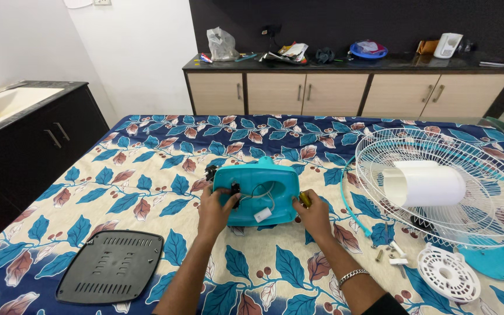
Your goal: The person removes the back cover of a teal fan base using a yellow screwdriver, then manipulates internal wiring and components with both hands. The back cover is set aside on the bed while the person continues to adjust wires inside the base.
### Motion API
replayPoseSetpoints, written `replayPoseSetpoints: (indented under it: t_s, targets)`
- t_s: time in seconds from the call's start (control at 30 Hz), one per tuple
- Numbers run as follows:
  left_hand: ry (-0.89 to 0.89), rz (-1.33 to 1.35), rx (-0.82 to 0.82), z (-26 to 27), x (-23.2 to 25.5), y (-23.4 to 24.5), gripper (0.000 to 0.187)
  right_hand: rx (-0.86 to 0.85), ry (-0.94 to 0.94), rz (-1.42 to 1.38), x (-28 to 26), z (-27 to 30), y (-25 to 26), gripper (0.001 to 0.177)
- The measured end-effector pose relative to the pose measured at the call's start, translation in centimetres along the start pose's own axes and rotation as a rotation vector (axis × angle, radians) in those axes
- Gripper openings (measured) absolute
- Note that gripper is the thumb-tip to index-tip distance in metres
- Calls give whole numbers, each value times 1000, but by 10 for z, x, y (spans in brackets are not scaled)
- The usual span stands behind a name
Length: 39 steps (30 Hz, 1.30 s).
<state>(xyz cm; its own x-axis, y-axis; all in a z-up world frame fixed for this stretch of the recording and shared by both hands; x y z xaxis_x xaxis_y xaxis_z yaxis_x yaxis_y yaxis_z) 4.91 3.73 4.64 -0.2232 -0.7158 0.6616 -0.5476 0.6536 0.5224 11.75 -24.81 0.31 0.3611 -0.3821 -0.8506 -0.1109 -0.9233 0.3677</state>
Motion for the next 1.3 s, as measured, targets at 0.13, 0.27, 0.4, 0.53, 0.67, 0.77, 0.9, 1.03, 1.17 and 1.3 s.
replayPoseSetpoints:
  t_s: [0.13,0.27,0.4,0.53,0.67,0.77,0.9,1.03,1.17,1.3]
  targets:
    - [-41,-300,172,16,25,8,43,-7,-15,-8,-6,2,1,31]
    - [-44,-406,231,22,50,10,48,-19,-20,-34,-14,4,3,32]
    - [27,-454,197,15,61,13,51,-29,-17,20,-29,6,6,36]
    - [64,-461,179,11,59,14,40,-70,46,-112,-40,13,6,48]
    - [90,-456,123,4,51,14,38,-77,112,-48,-43,15,5,49]
    - [79,-465,114,0,51,13,38,-77,106,-30,-42,15,7,49]
    - [43,-397,176,5,60,18,42,-88,84,-54,-46,16,9,48]
    - [-79,-482,284,18,77,26,34,-69,24,-94,-52,17,10,47]
    - [-13,-276,182,35,67,26,32,64,22,-1,-55,17,16,38]
    - [314,230,-29,40,24,4,36,47,108,138,-55,20,18,31]
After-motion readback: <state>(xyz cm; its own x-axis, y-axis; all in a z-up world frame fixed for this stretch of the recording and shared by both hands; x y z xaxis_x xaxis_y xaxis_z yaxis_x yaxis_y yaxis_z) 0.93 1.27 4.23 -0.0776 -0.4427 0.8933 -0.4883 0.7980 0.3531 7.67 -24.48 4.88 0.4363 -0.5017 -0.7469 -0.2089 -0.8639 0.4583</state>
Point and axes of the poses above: each hand's wrist, its own z-axis away from the middle knuckle, its own y-axis out of the back of the hand, x = y × z, the point moved 3 cm from there along -z, towards the middle knuckle, and after that the axes turned 5 degrees about -x, right-handed, at the moved point
